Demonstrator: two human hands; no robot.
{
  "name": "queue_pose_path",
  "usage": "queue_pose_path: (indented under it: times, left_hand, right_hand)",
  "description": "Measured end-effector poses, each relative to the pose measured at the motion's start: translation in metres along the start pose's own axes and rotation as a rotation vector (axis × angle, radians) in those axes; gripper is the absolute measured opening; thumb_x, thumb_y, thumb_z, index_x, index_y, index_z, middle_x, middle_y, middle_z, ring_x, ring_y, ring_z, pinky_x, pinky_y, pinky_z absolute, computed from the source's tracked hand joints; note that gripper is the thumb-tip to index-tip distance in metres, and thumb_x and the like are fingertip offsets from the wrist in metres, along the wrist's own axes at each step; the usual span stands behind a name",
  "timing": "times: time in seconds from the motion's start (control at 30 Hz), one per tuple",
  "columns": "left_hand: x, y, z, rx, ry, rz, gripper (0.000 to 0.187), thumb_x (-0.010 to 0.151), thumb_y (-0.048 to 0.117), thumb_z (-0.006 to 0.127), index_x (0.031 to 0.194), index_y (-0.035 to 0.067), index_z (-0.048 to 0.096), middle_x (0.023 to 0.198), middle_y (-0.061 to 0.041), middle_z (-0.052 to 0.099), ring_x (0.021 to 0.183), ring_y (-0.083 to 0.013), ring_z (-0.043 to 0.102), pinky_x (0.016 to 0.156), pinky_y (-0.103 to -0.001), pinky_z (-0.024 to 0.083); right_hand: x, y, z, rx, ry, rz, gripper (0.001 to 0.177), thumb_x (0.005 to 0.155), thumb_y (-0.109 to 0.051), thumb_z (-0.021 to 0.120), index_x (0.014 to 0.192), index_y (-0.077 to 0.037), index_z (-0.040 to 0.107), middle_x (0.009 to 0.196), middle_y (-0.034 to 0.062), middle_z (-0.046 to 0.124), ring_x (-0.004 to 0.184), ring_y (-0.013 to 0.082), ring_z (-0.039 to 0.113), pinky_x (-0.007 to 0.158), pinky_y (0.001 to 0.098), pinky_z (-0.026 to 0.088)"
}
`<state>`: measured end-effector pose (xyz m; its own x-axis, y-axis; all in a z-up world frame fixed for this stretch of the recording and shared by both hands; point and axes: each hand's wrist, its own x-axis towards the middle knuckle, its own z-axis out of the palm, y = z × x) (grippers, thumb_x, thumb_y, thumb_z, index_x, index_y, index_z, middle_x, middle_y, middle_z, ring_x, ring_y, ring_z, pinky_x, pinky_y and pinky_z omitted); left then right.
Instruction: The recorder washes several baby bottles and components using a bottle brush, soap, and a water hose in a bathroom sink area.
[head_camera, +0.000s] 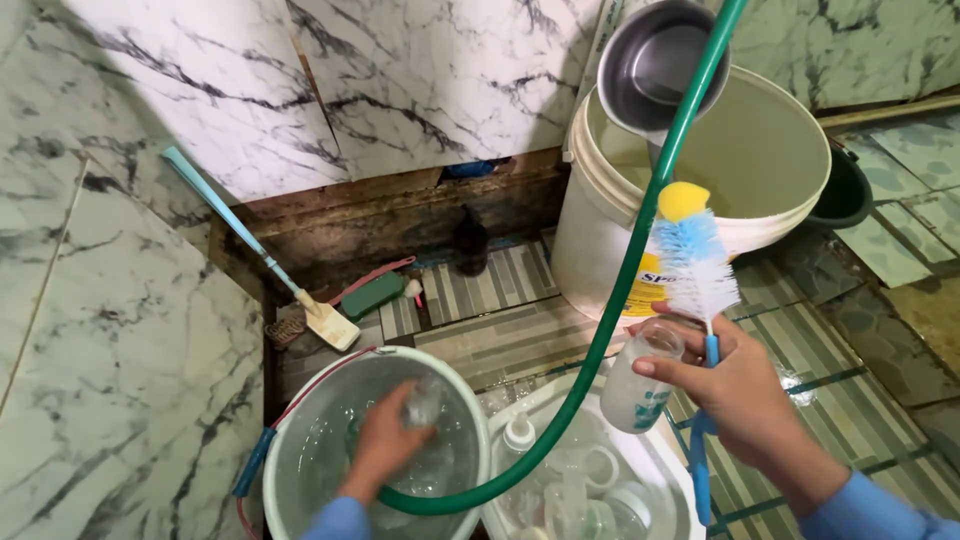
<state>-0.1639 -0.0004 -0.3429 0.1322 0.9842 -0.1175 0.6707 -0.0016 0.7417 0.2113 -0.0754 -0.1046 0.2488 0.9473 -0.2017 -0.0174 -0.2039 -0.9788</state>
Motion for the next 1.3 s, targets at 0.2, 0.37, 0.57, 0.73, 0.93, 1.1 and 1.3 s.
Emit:
queue_pose_path:
  times: [0.2, 0.37, 0.57, 0.73, 0.93, 1.1, 1.3]
  left_hand:
    - [0.035, 0.103, -0.075, -0.922, -0.252, -0.269, 0.048, 0.082, 0.037, 0.078, 0.120, 0.010, 0.067, 0.110, -0.010, 0.074, 0.097, -0.0252, 0.072, 0.078, -0.041, 0.055]
    - [0.077, 0.150, -0.075, -1.346, -0.334, -0.502, 0.056, 0.085, 0.060, 0.067, 0.108, 0.009, 0.070, 0.100, -0.011, 0.073, 0.082, -0.0243, 0.074, 0.066, -0.034, 0.062]
    - [0.095, 0.158, -0.079, -1.497, -0.416, -0.567, 0.068, 0.086, 0.065, 0.067, 0.104, -0.001, 0.071, 0.089, -0.022, 0.072, 0.067, -0.0240, 0.072, 0.050, -0.026, 0.060]
    - [0.091, 0.156, -0.081, -1.535, -0.464, -0.506, 0.070, 0.087, 0.067, 0.072, 0.106, 0.000, 0.072, 0.088, -0.023, 0.072, 0.067, -0.0241, 0.071, 0.054, -0.025, 0.060]
    - [0.036, 0.129, -0.079, -0.338, -0.119, -0.216, 0.048, 0.077, 0.046, 0.080, 0.111, 0.012, 0.078, 0.096, -0.008, 0.079, 0.084, -0.0229, 0.075, 0.075, -0.042, 0.061]
    - [-0.005, 0.091, -0.065, 0.614, -0.239, -0.069, 0.062, 0.068, 0.018, 0.088, 0.126, 0.029, 0.069, 0.118, -0.006, 0.067, 0.113, -0.0293, 0.066, 0.093, -0.043, 0.056]
    - [-0.008, -0.035, 0.022, 0.984, -0.078, 0.164, 0.024, 0.093, 0.016, 0.074, 0.115, 0.023, 0.073, 0.120, -0.006, 0.066, 0.117, -0.0323, 0.062, 0.096, -0.049, 0.052]
  right_hand:
    - [0.004, -0.007, -0.007, -0.001, 0.024, -0.013, 0.069, 0.073, 0.005, 0.077, 0.139, 0.003, 0.055, 0.120, 0.0154, 0.076, 0.110, 0.0192, 0.070, 0.097, 0.0340, 0.055]
    - [0.002, -0.014, -0.005, 0.062, 0.016, -0.038, 0.067, 0.075, 0.005, 0.076, 0.138, 0.004, 0.055, 0.120, 0.0153, 0.076, 0.110, 0.0192, 0.070, 0.097, 0.0338, 0.055]
    - [-0.007, -0.020, -0.014, 0.052, 0.046, -0.042, 0.067, 0.074, 0.005, 0.077, 0.138, 0.004, 0.056, 0.118, 0.0153, 0.076, 0.107, 0.0190, 0.071, 0.096, 0.0344, 0.055]
    - [-0.007, -0.020, -0.019, 0.044, 0.048, -0.048, 0.067, 0.074, 0.004, 0.077, 0.137, 0.004, 0.055, 0.118, 0.0158, 0.077, 0.107, 0.0194, 0.071, 0.096, 0.0341, 0.055]
    - [-0.002, -0.009, -0.024, 0.030, 0.009, -0.061, 0.069, 0.077, 0.005, 0.079, 0.142, 0.004, 0.055, 0.123, 0.0153, 0.077, 0.107, 0.0205, 0.070, 0.092, 0.0482, 0.044]
    - [-0.009, -0.022, -0.009, 0.023, 0.036, -0.003, 0.069, 0.074, 0.005, 0.077, 0.140, 0.002, 0.056, 0.120, 0.0149, 0.076, 0.106, 0.0171, 0.070, 0.088, 0.0323, 0.051]
    - [-0.009, -0.022, -0.010, 0.052, 0.015, -0.040, 0.068, 0.074, 0.006, 0.076, 0.139, 0.003, 0.054, 0.120, 0.0152, 0.076, 0.109, 0.0181, 0.071, 0.096, 0.0332, 0.056]
